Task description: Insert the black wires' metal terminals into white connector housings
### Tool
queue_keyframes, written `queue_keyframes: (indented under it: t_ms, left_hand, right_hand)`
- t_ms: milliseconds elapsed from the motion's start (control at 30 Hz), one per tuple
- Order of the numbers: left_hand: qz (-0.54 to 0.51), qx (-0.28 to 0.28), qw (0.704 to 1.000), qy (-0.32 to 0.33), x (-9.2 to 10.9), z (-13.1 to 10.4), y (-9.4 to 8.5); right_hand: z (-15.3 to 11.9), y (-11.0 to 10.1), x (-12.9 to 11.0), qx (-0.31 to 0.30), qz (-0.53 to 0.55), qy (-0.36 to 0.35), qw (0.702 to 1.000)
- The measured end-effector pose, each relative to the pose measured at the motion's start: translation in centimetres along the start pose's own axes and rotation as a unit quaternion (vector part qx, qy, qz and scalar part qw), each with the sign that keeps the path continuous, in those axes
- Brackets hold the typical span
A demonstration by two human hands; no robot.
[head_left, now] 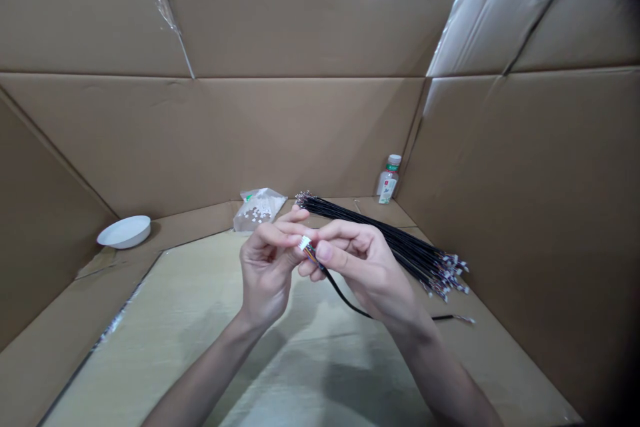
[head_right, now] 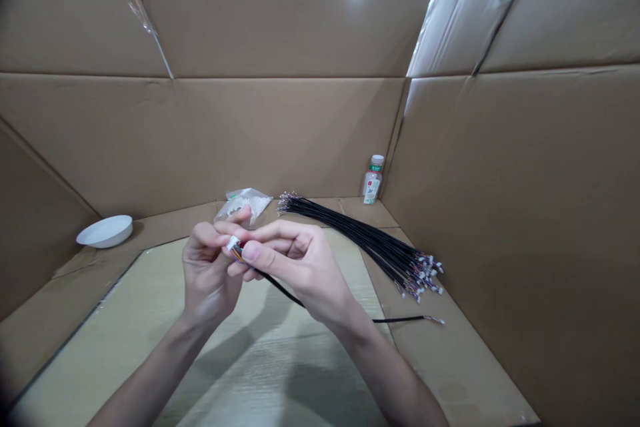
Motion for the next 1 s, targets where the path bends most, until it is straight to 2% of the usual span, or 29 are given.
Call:
queue_keyframes:
  t_ms: [133, 267, 500, 633, 867, 1000]
  left_hand:
    - [0.004, 0.005, 1.0, 0.006, 0.1, 0.1, -0.1]
    - [0.032, -0.01, 0.999, 0.004, 0.0, 0.2, -0.2]
    - [0.062, -0.048, 0.995, 0.066, 1.2, 0.8, -0.4]
    - [0.118, -0.075, 0.986, 0.089, 1.9, 1.5, -0.8]
    - [0.187, -0.15, 0.97, 0.046, 2.8, 1.9, -1.1]
    - [0.214, -0.159, 0.963, 0.026, 3.3, 1.9, -1.0]
  right_hand:
    - [-0.2, 0.4, -0.1, -0.005, 0.009, -0.014, 1.0]
    - [-0.3, 0.3, -0.1, 0.016, -0.004, -0.031, 0.999]
    - [-0.1, 0.2, 0.0, -0.003, -0.016, -0.048, 0.999]
    - [0.1, -0.1, 0.1, -0.007, -0.014, -0.035, 0.999]
    - [0.5, -0.2, 0.4, 0.006, -0.008, -0.038, 0.999]
    - [0.4, 0.2, 0.8, 0.006, 0.011, -0.027, 1.0]
Point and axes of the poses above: each hand's wrist, its own z-axis towards the middle knuckle, its own y-axis out of the palm, x = y × z, the point moved 7 cm from there along z, towards the middle knuckle, and after that the axes turned 12 degrees about z, right-handed, at the moved point
